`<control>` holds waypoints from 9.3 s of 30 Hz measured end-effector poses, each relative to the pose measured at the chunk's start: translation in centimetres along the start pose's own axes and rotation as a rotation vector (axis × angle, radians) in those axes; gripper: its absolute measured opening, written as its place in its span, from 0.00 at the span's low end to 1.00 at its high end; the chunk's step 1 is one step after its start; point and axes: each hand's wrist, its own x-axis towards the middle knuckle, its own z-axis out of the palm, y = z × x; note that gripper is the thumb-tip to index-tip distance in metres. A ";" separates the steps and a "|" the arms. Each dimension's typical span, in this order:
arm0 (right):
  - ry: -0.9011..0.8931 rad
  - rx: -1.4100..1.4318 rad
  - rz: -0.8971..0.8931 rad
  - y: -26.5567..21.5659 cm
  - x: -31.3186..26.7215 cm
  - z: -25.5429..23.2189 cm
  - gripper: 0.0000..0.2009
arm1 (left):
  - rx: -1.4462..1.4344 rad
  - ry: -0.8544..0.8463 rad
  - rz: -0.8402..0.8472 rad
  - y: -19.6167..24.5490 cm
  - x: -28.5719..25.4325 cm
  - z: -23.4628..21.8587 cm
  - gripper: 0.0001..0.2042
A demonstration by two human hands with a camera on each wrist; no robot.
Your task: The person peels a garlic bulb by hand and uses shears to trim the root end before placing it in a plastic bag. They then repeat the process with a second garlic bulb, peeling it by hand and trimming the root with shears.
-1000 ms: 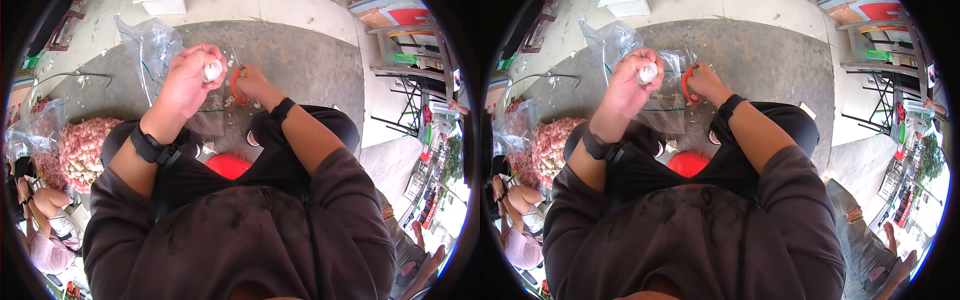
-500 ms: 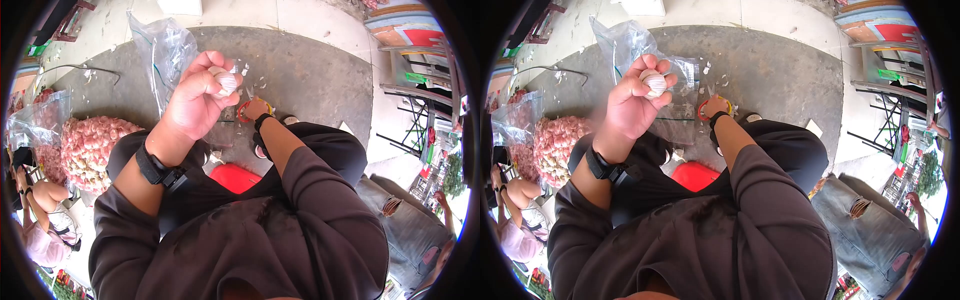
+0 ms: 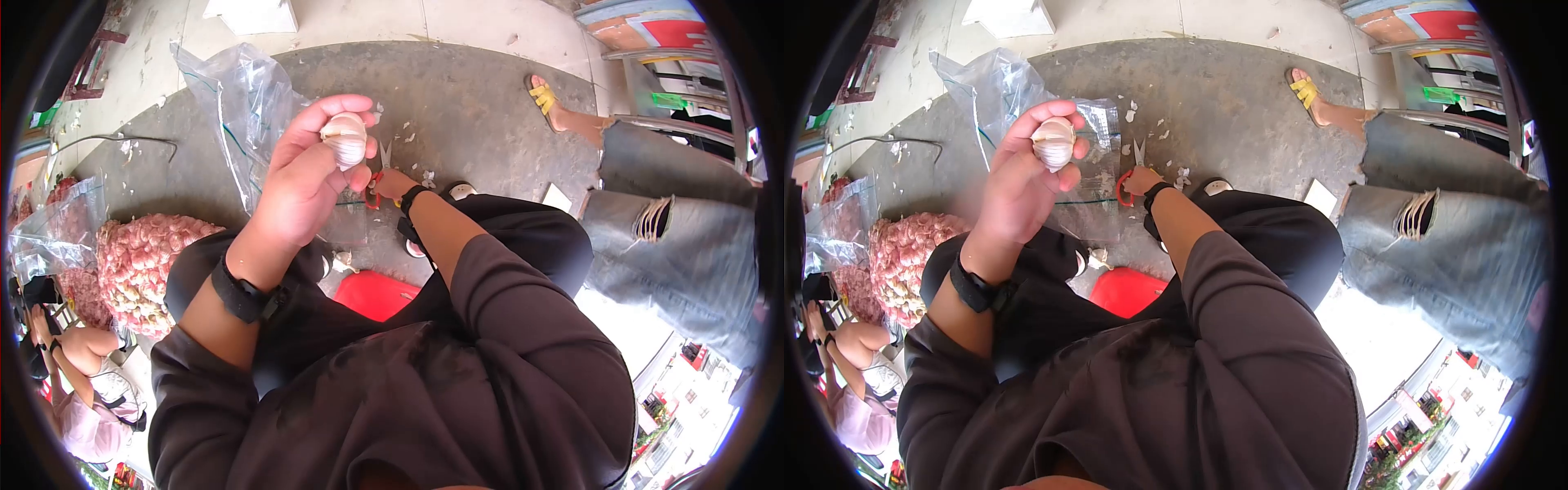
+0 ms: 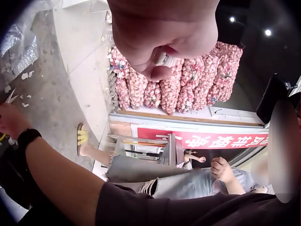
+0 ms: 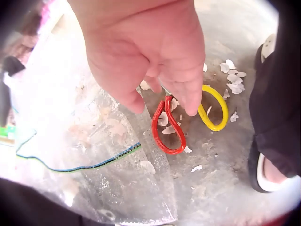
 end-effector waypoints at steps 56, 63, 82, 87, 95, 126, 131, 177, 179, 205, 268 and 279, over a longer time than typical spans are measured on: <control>0.136 1.225 -0.774 -27.0 -27.1 -11.2 0.18 | 0.568 0.096 -0.018 1.6 -3.3 -0.7 0.44; 0.328 0.910 -0.674 -25.0 -25.4 -13.4 0.23 | 0.577 0.237 -0.017 4.5 -2.9 -2.8 0.29; 1.654 -0.311 -0.497 -24.4 -25.6 -15.6 0.33 | 0.159 0.035 0.448 9.6 -6.3 -4.3 0.17; 0.843 -0.213 -0.130 -20.7 -26.1 -19.9 0.26 | 0.386 -0.095 0.413 12.2 -7.6 -4.9 0.17; 0.894 -0.151 -0.357 -20.0 -27.7 -20.3 0.27 | 1.302 0.390 0.319 17.7 -17.7 -11.2 0.16; 0.648 -0.212 -0.436 -22.0 -26.8 -16.3 0.15 | 1.227 1.745 -0.226 -8.2 -34.3 -40.9 0.37; 0.572 -0.043 -1.018 -28.9 -33.0 -15.8 0.10 | 1.045 1.677 0.204 -1.5 -31.5 -37.1 0.31; 1.027 -0.003 -0.890 -24.8 -29.7 -17.8 0.09 | 0.589 -0.062 0.160 2.2 -0.9 3.5 0.30; 0.932 0.071 -0.839 -24.5 -29.8 -18.1 0.08 | 0.565 -0.087 0.121 1.9 -1.2 3.3 0.29; 0.607 0.313 -0.812 -24.8 -28.4 -14.1 0.14 | 0.390 0.288 -0.025 -0.3 -1.4 3.7 0.25; 0.498 0.421 -0.540 -23.2 -29.2 -16.1 0.15 | 0.478 0.220 -0.174 -0.6 0.4 1.9 0.27; 0.385 0.886 -0.537 -23.7 -29.5 -16.0 0.10 | 0.233 0.179 -0.228 -0.2 0.6 1.0 0.25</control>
